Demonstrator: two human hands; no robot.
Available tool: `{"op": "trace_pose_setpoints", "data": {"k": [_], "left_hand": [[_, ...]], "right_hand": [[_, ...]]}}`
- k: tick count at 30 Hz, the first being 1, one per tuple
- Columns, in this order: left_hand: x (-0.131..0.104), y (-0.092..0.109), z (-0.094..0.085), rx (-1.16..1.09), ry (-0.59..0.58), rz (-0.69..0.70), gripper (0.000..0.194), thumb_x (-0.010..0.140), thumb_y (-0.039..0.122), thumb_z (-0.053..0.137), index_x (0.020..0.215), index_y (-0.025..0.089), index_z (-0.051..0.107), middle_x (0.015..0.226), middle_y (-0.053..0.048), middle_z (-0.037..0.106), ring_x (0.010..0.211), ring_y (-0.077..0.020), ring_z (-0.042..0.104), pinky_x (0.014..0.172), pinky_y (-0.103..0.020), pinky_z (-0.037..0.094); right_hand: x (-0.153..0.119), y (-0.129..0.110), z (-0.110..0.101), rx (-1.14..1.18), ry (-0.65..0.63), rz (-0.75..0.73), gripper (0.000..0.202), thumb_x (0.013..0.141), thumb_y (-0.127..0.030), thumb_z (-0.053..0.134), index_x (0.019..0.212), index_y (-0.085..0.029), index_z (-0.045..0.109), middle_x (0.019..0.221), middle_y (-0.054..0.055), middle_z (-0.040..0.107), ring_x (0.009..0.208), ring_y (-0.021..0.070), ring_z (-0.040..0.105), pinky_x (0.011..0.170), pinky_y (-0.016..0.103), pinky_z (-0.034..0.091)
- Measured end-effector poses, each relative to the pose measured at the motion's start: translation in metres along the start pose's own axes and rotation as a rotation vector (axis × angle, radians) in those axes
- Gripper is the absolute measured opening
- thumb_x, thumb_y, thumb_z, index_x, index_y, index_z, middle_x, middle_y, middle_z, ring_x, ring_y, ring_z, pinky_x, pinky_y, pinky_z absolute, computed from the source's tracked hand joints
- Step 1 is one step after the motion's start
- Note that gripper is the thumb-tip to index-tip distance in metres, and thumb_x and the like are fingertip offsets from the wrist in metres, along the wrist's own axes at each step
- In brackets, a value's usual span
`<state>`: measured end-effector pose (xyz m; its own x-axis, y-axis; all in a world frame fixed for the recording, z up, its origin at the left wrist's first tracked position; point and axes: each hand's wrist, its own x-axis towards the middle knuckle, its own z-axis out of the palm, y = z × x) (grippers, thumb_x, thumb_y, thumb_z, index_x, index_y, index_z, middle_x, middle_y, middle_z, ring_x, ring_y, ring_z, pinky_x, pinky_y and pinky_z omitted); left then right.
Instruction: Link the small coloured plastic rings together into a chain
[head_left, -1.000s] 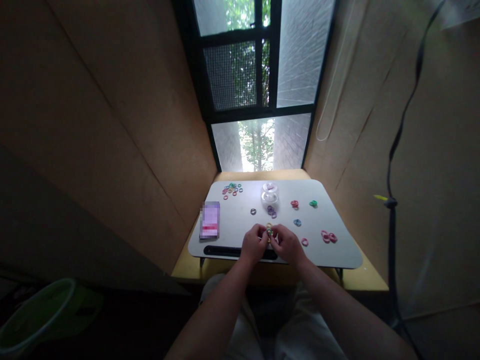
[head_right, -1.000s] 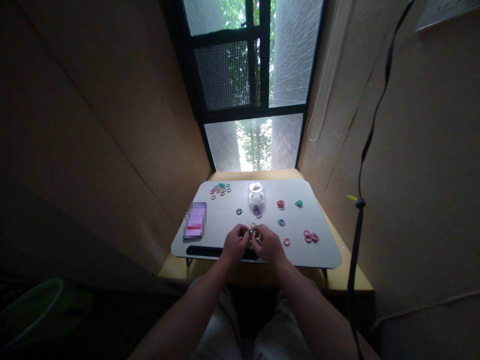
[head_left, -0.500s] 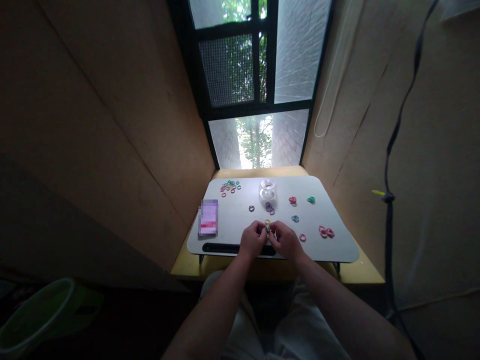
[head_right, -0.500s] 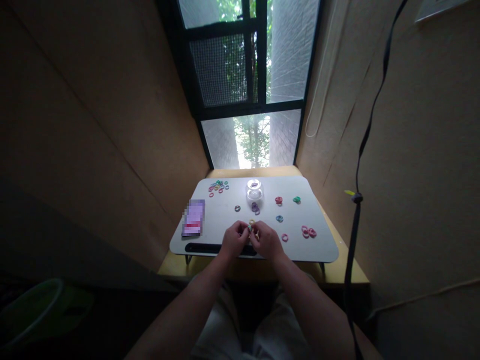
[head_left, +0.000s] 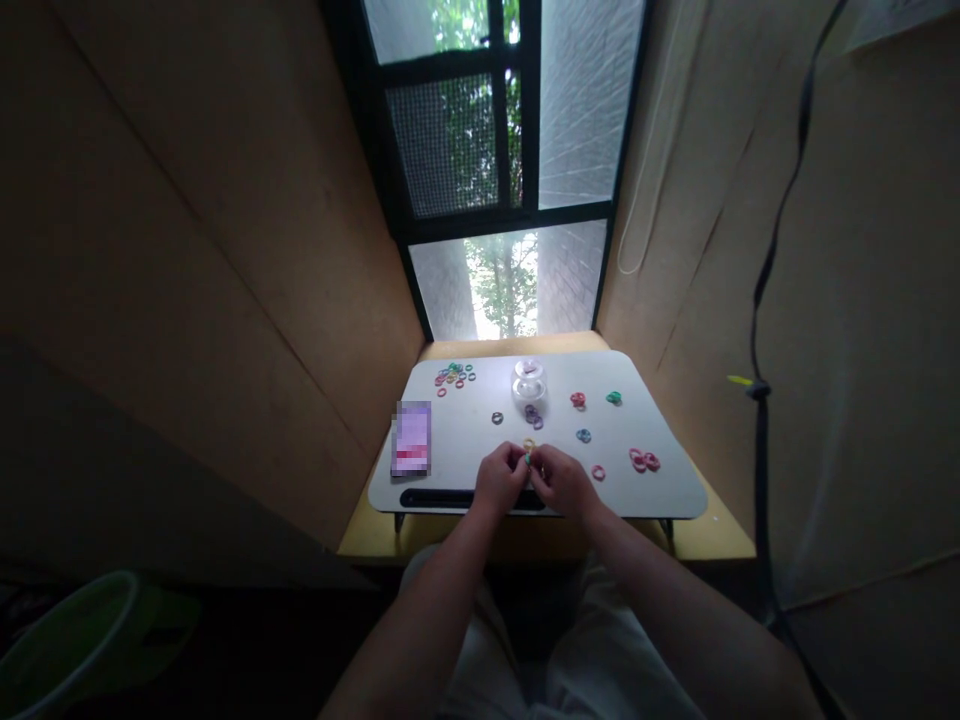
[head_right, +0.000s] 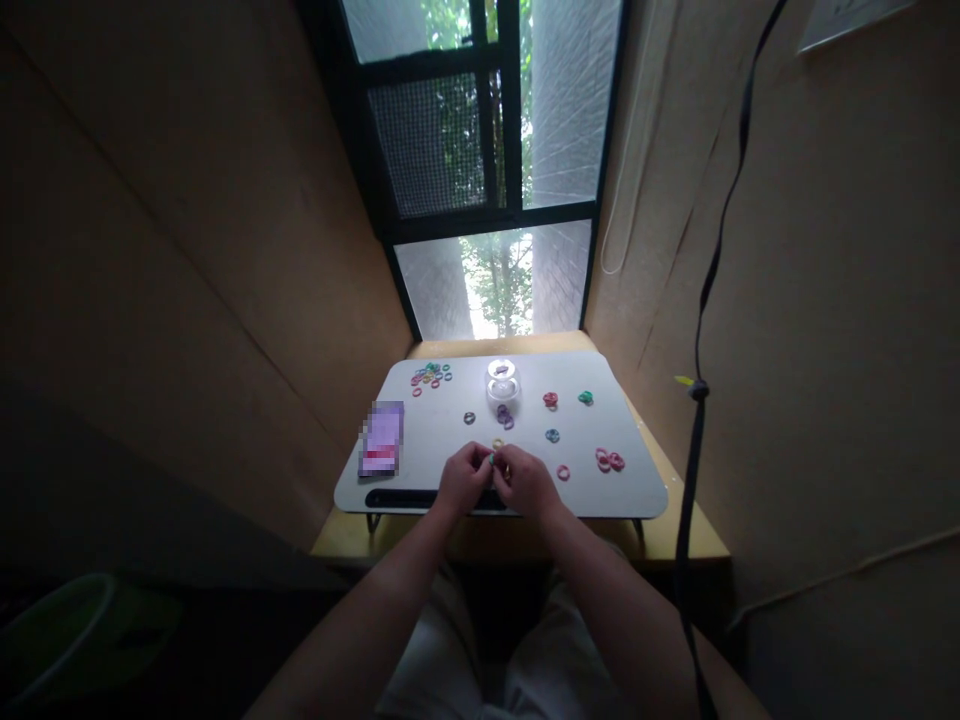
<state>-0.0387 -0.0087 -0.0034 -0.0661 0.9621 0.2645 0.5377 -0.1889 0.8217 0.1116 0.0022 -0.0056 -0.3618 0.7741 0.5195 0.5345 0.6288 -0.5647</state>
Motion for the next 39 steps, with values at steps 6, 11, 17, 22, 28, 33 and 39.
{"op": "trace_pose_setpoints", "data": {"k": [6,11,17,22,28,33,39], "left_hand": [[0.0010,-0.0001,0.0002,0.012,-0.004,0.000,0.014,0.082,0.030,0.058,0.080,0.018,0.065,0.071,0.000,0.067,0.063,-0.0127,0.059,0.060,-0.023,0.042],[-0.0007,0.0022,-0.0003,-0.023,-0.003,0.009,0.015,0.082,0.031,0.057,0.080,0.018,0.064,0.070,0.001,0.066,0.063,-0.0119,0.059,0.060,-0.023,0.042],[-0.0029,0.0067,-0.0025,-0.041,-0.014,0.027,0.013,0.081,0.029,0.057,0.077,0.018,0.062,0.069,0.002,0.064,0.063,-0.0116,0.057,0.061,-0.022,0.042],[-0.0033,0.0071,-0.0034,-0.069,-0.025,0.022,0.014,0.082,0.029,0.054,0.078,0.018,0.063,0.070,0.001,0.065,0.065,-0.0120,0.058,0.063,-0.022,0.044],[-0.0036,0.0024,-0.0002,-0.152,-0.049,-0.025,0.021,0.086,0.033,0.051,0.089,0.019,0.067,0.069,0.001,0.068,0.060,-0.0121,0.060,0.059,-0.021,0.045],[-0.0033,0.0024,-0.0003,-0.109,-0.048,0.016,0.022,0.083,0.036,0.058,0.088,0.019,0.070,0.073,-0.001,0.070,0.064,-0.0133,0.062,0.061,-0.023,0.047],[-0.0041,0.0045,-0.0020,-0.127,-0.075,0.020,0.024,0.081,0.037,0.062,0.093,0.018,0.072,0.076,-0.003,0.072,0.068,-0.0144,0.064,0.065,-0.024,0.049]], "right_hand": [[0.0004,0.0010,-0.0010,0.001,-0.006,-0.015,0.005,0.080,-0.016,0.051,0.079,-0.022,0.051,0.074,0.000,0.056,0.065,0.0147,0.052,0.062,0.025,0.039],[0.0015,0.0001,-0.0024,0.000,0.029,-0.033,0.006,0.080,-0.015,0.050,0.079,-0.021,0.050,0.078,0.001,0.054,0.066,0.0144,0.050,0.064,0.025,0.040],[0.0037,0.0010,-0.0015,0.004,0.083,0.035,0.005,0.079,-0.016,0.050,0.078,-0.021,0.051,0.074,0.000,0.054,0.067,0.0149,0.050,0.063,0.026,0.039],[0.0041,0.0025,-0.0001,-0.001,0.094,0.060,0.005,0.080,-0.019,0.051,0.076,-0.021,0.052,0.073,0.000,0.055,0.066,0.0146,0.050,0.063,0.026,0.039],[0.0037,0.0039,0.0011,-0.011,0.098,0.098,0.004,0.080,-0.019,0.051,0.077,-0.021,0.053,0.072,0.000,0.055,0.063,0.0136,0.049,0.062,0.025,0.038],[0.0037,0.0052,0.0016,-0.023,0.102,0.102,0.004,0.079,-0.018,0.052,0.078,-0.021,0.053,0.072,0.000,0.055,0.065,0.0144,0.050,0.063,0.025,0.038],[0.0032,0.0063,0.0004,-0.004,0.108,0.108,0.005,0.078,-0.018,0.052,0.081,-0.021,0.055,0.072,0.000,0.056,0.063,0.0141,0.050,0.060,0.025,0.037]]}}
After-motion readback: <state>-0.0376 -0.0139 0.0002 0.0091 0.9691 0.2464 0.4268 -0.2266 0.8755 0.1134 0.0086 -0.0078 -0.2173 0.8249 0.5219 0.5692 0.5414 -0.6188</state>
